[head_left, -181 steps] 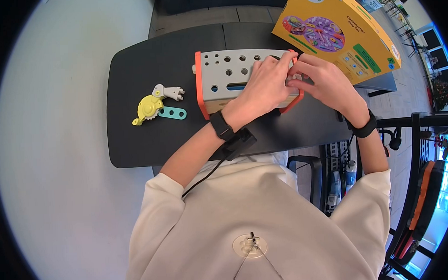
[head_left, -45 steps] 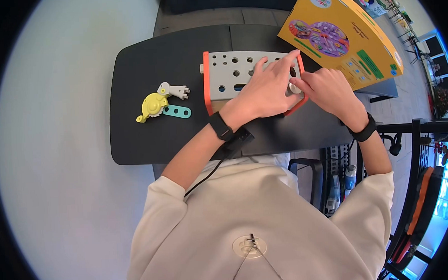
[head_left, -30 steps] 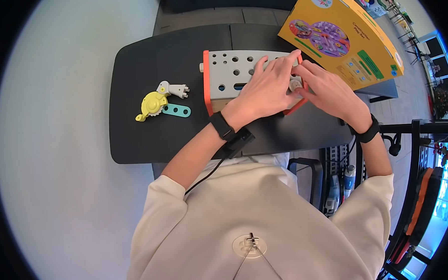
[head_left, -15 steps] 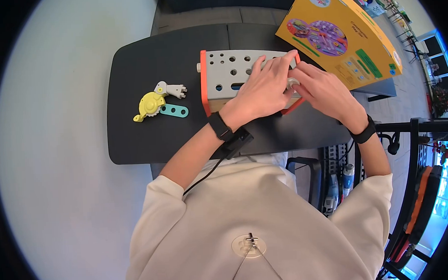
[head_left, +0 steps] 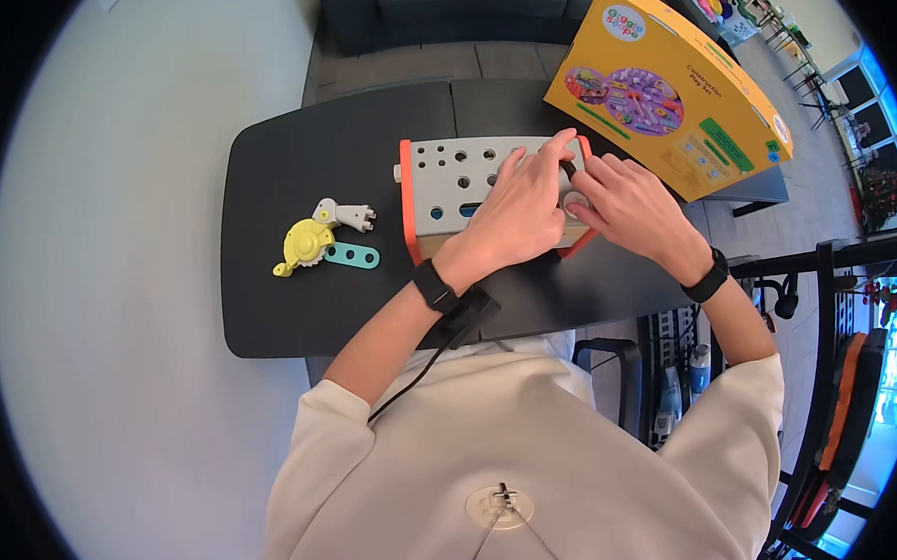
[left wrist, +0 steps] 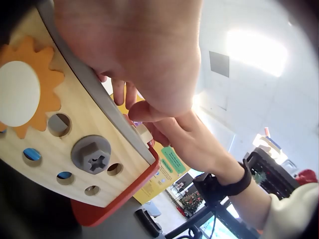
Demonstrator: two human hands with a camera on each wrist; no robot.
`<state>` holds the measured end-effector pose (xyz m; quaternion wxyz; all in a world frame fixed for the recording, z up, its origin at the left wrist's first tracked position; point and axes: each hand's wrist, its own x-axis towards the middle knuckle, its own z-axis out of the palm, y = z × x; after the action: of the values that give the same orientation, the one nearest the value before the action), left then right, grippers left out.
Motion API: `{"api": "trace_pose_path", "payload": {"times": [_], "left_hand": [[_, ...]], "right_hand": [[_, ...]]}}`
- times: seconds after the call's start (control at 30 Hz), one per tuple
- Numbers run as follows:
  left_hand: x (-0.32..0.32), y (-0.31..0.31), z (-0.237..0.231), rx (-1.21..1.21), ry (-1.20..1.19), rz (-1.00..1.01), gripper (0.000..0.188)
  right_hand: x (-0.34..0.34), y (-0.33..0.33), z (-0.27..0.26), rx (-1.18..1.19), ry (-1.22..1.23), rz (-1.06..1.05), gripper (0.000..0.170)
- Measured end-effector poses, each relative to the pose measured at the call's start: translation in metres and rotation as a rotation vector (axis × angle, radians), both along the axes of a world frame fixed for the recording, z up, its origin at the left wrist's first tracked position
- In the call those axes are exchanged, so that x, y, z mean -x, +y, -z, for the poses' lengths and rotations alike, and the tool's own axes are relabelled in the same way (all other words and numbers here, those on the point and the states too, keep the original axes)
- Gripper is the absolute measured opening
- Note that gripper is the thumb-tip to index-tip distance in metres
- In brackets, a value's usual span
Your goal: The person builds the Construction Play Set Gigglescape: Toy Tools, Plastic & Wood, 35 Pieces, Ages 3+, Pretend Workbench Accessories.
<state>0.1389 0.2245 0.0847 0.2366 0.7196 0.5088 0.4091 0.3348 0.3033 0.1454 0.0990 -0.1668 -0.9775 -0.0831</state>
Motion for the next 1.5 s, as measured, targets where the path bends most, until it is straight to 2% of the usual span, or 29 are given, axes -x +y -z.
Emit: {"api": "trace_pose_path", "payload": {"times": [0.07,0.3,0.5,0.57,0.6,0.67,0.7,0.73,0.8,0.87,0.93,1.0,1.03,1.1,1.13,1.2,1.37,1.43,1.47,1.5], "left_hand": [[0.000,0.000,0.001,-0.001,-0.029,0.006,0.090],[-0.005,-0.003,0.002,0.005,0.047,-0.040,0.091],[-0.014,0.000,0.000,0.006,0.077,-0.148,0.088],[-0.008,-0.001,-0.005,0.042,-0.082,-0.144,0.079],[-0.004,-0.005,-0.005,0.045,-0.071,-0.173,0.079],[0.010,-0.014,-0.006,0.095,-0.532,-0.152,0.070],[0.020,-0.025,-0.006,0.090,-0.523,-0.182,0.070],[0.033,-0.042,-0.006,0.040,-0.485,-0.250,0.061],[0.063,-0.078,-0.004,-0.052,-0.404,-0.372,0.045],[0.104,-0.106,0.010,-0.142,-0.096,-0.578,0.038],[0.143,-0.138,0.020,-0.101,0.108,-0.774,0.040],[0.177,-0.167,0.039,0.059,0.326,-0.933,0.049],[0.193,-0.179,0.056,0.058,0.332,-0.939,0.049],[0.220,-0.197,0.094,0.206,0.493,-1.010,0.073],[0.229,-0.200,0.102,0.204,0.496,-1.017,0.073],[0.239,-0.199,0.107,0.329,0.375,-0.906,0.093],[0.237,-0.186,0.109,0.391,0.309,-0.825,0.089],[0.233,-0.181,0.104,0.279,0.372,-0.847,0.074],[0.234,-0.176,0.103,0.275,0.373,-0.843,0.074],[0.234,-0.173,0.102,0.314,0.256,-0.856,0.066]], "right_hand": [[-0.001,0.002,0.001,-0.071,-0.052,-0.098,0.024],[0.000,0.006,0.014,-0.080,-0.087,-0.097,0.025],[-0.002,-0.006,0.023,-0.071,-0.121,0.070,0.026],[-0.003,-0.008,0.026,-0.086,-0.048,0.096,0.028],[-0.001,-0.012,0.026,-0.081,-0.035,0.068,0.028],[0.001,-0.017,0.023,-0.039,-0.035,0.164,0.029],[0.000,-0.016,0.026,-0.004,0.014,0.154,0.030],[0.000,-0.016,0.027,0.001,0.025,0.128,0.030],[0.000,-0.021,0.025,0.114,0.006,0.234,0.028],[0.000,-0.023,0.029,0.152,0.000,0.253,0.026],[0.002,-0.026,0.031,0.134,0.014,0.284,0.026],[0.004,-0.028,0.032,0.126,0.032,0.282,0.026],[0.004,-0.029,0.032,0.123,0.033,0.291,0.025],[0.004,-0.030,0.030,0.120,0.036,0.293,0.025],[0.004,-0.028,0.028,0.140,0.016,0.295,0.025],[0.005,-0.026,0.026,0.155,-0.003,0.296,0.025],[0.007,-0.027,0.013,0.180,-0.057,0.312,0.027],[0.008,-0.027,0.008,0.183,-0.057,0.304,0.027],[0.008,-0.027,0.006,0.190,-0.059,0.292,0.027],[0.008,-0.026,0.005,0.188,-0.056,0.295,0.027]]}}
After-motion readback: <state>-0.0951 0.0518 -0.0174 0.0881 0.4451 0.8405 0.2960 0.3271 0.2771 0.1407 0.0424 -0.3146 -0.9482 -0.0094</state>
